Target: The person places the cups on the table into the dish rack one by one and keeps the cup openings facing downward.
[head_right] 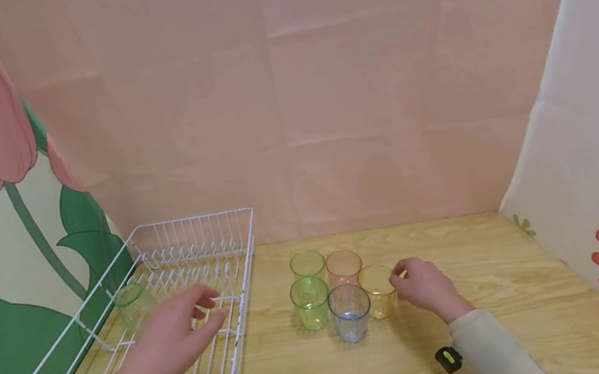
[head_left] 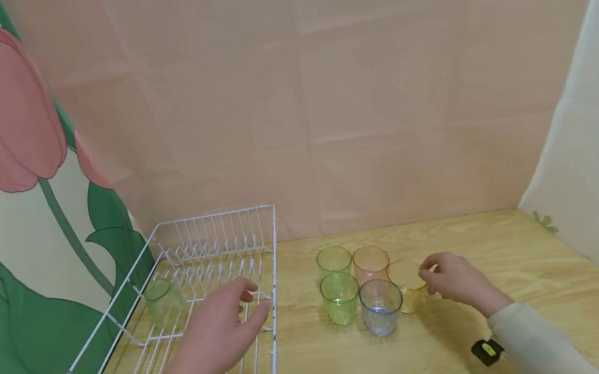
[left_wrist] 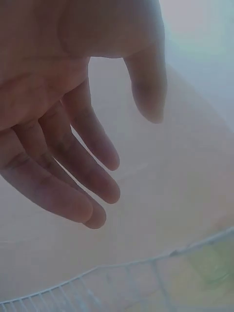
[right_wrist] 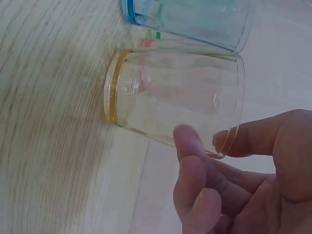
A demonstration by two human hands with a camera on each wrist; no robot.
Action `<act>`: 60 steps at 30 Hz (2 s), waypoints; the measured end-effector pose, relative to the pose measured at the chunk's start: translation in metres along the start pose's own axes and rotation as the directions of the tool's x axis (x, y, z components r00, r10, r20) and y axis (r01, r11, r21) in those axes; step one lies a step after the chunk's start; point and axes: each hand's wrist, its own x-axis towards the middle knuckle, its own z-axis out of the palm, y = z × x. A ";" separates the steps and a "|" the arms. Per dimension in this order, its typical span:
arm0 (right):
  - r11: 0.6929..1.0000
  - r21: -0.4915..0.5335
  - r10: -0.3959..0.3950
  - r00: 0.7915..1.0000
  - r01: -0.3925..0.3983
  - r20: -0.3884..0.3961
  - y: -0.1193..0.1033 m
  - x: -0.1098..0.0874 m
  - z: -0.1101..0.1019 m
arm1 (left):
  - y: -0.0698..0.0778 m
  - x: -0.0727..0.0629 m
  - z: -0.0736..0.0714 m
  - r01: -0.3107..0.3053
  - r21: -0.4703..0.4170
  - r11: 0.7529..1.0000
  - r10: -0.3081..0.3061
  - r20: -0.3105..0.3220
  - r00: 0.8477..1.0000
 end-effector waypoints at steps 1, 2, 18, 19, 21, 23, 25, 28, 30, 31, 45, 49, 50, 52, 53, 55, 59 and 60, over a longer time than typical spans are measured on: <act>1.000 0.001 0.003 1.000 -0.003 0.001 0.000 0.000 0.000 | 0.003 0.000 0.002 -0.010 -0.021 1.000 0.010 -0.002 1.000; 1.000 -0.005 0.003 1.000 -0.003 -0.002 0.000 0.000 -0.001 | 0.006 0.001 0.003 -0.021 -0.034 0.999 0.021 -0.005 1.000; 0.996 -0.085 -0.033 0.986 0.019 -0.166 -0.008 -0.006 -0.015 | 0.029 0.000 0.026 -0.069 -0.133 0.989 0.077 0.056 0.995; 0.996 -0.085 -0.035 0.984 0.020 -0.175 -0.010 -0.008 -0.017 | 0.030 0.000 0.028 -0.069 -0.138 0.988 0.079 0.066 0.995; 0.996 -0.087 -0.039 0.981 0.023 -0.192 -0.014 -0.010 -0.021 | 0.033 0.000 0.031 -0.073 -0.140 0.987 0.084 0.076 0.994; 0.995 -0.095 -0.046 0.977 0.027 -0.210 -0.019 -0.014 -0.025 | 0.035 -0.001 0.033 -0.077 -0.144 0.987 0.090 0.084 0.992; 0.994 -0.107 -0.059 0.969 0.034 -0.241 -0.025 -0.018 -0.028 | 0.037 -0.002 0.037 -0.081 -0.152 0.985 0.096 0.096 0.991; 0.992 -0.121 -0.072 0.956 0.039 -0.285 -0.035 -0.024 -0.033 | 0.039 -0.003 0.042 -0.077 -0.175 0.981 0.100 0.126 0.987; 0.992 -0.123 -0.075 0.949 0.038 -0.306 -0.043 -0.028 -0.034 | 0.040 -0.004 0.046 -0.077 -0.193 0.978 0.105 0.141 0.984; 0.992 -0.122 -0.080 0.946 0.043 -0.313 -0.047 -0.031 -0.035 | 0.040 -0.005 0.048 -0.075 -0.202 0.976 0.106 0.147 0.984; 0.975 -0.014 -0.219 0.939 0.224 -0.265 -0.106 -0.061 -0.020 | 0.052 0.001 0.063 -0.145 -0.361 0.921 0.216 0.164 0.963; 0.971 0.008 -0.229 0.945 0.237 -0.233 -0.117 -0.067 -0.013 | 0.057 0.003 0.066 -0.136 -0.377 0.916 0.215 0.174 0.961; 0.970 0.013 -0.234 0.946 0.243 -0.226 -0.119 -0.069 -0.011 | 0.058 0.003 0.066 -0.135 -0.380 0.915 0.216 0.177 0.960; 0.967 0.021 -0.244 0.946 0.254 -0.212 -0.121 -0.071 -0.007 | 0.059 0.004 0.068 -0.128 -0.395 0.910 0.217 0.191 0.957; 0.965 0.028 -0.249 0.946 0.260 -0.205 -0.122 -0.073 -0.005 | 0.060 0.004 0.068 -0.127 -0.400 0.908 0.221 0.198 0.955; 0.962 0.036 -0.259 0.946 0.271 -0.197 -0.123 -0.074 -0.002 | 0.060 0.005 0.070 -0.121 -0.402 0.907 0.220 0.210 0.953; 0.956 0.049 -0.276 0.943 0.290 -0.188 -0.125 -0.076 0.003 | 0.060 0.007 0.073 -0.105 -0.409 0.906 0.213 0.229 0.950; 0.954 0.049 -0.281 0.941 0.294 -0.187 -0.126 -0.076 0.005 | 0.059 0.007 0.074 -0.099 -0.409 0.907 0.208 0.232 0.950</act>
